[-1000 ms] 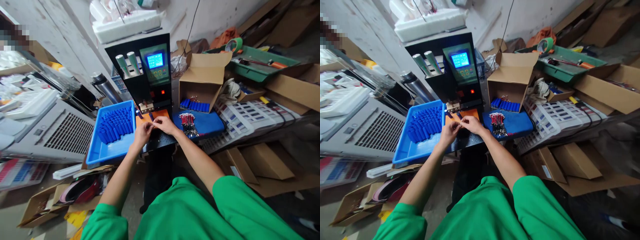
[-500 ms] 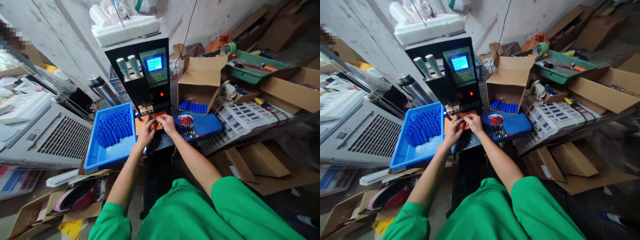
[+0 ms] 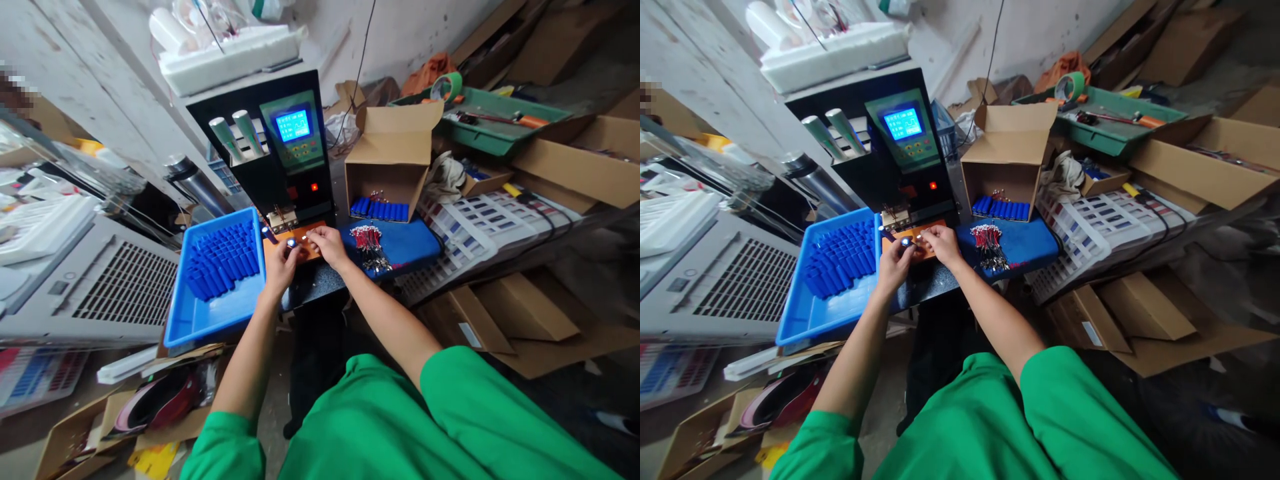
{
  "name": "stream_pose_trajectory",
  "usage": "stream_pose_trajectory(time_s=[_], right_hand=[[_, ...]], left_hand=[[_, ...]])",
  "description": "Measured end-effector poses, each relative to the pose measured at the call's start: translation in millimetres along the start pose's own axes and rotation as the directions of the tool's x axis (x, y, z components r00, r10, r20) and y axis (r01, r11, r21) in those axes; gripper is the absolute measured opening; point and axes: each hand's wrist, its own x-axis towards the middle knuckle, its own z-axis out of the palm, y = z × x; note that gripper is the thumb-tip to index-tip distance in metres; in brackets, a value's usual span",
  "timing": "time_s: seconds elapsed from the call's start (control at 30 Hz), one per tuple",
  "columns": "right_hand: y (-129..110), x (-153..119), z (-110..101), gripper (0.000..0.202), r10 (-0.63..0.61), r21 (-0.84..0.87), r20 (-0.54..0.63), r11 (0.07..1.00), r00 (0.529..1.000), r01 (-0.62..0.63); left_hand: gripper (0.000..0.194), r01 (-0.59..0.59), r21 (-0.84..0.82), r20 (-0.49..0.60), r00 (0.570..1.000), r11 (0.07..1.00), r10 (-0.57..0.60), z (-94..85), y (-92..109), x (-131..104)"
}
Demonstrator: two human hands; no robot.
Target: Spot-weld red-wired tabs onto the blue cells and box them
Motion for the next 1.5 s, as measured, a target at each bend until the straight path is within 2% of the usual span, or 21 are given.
stream_pose_trajectory(time_s=[0.13,0.27,0.57,0.77,1.03,1.5], right_hand=[[1,2,0,0.026,0.010,-0.028,-0.019,1.000,1.000,-0.010],[3,4,1,0.023,0.009,-0.036,-0.034,0.999,0.999,-0.010],[-3,7,10,0.020,0.016,-0.062,-0.053,0.998,0.998,-0.020],[-4,15,23,0.022,0.005,-0.076,-0.011,0.997,1.000,-0.006],[9,17,25,0.022,-0.098,-0.269,-0.014,0.959,0.995,0.091],[2,12,31,0.018,-0.110,-0.325,-0.038,0.941,0.993,0.092]], left_hand=[[0.016,0.025,-0.013,-0.036,0.999,1.000,-0.026,1.2,-1,15],[0.012,0.067,-0.057,-0.027,0.997,0.996,-0.069,4.5,0,21],[0.016,0.056,-0.036,-0.090,0.994,0.998,-0.059,15.9,-4,11],[0.022,0.072,0.025,-0.104,0.992,0.997,-0.069,17.3,-4,7],[0.021,0.033,0.094,-0.163,0.987,0.995,-0.017,19.3,-5,6],[0.026,0.075,0.073,-0.159,0.985,0.995,-0.062,20.8,-8,7]])
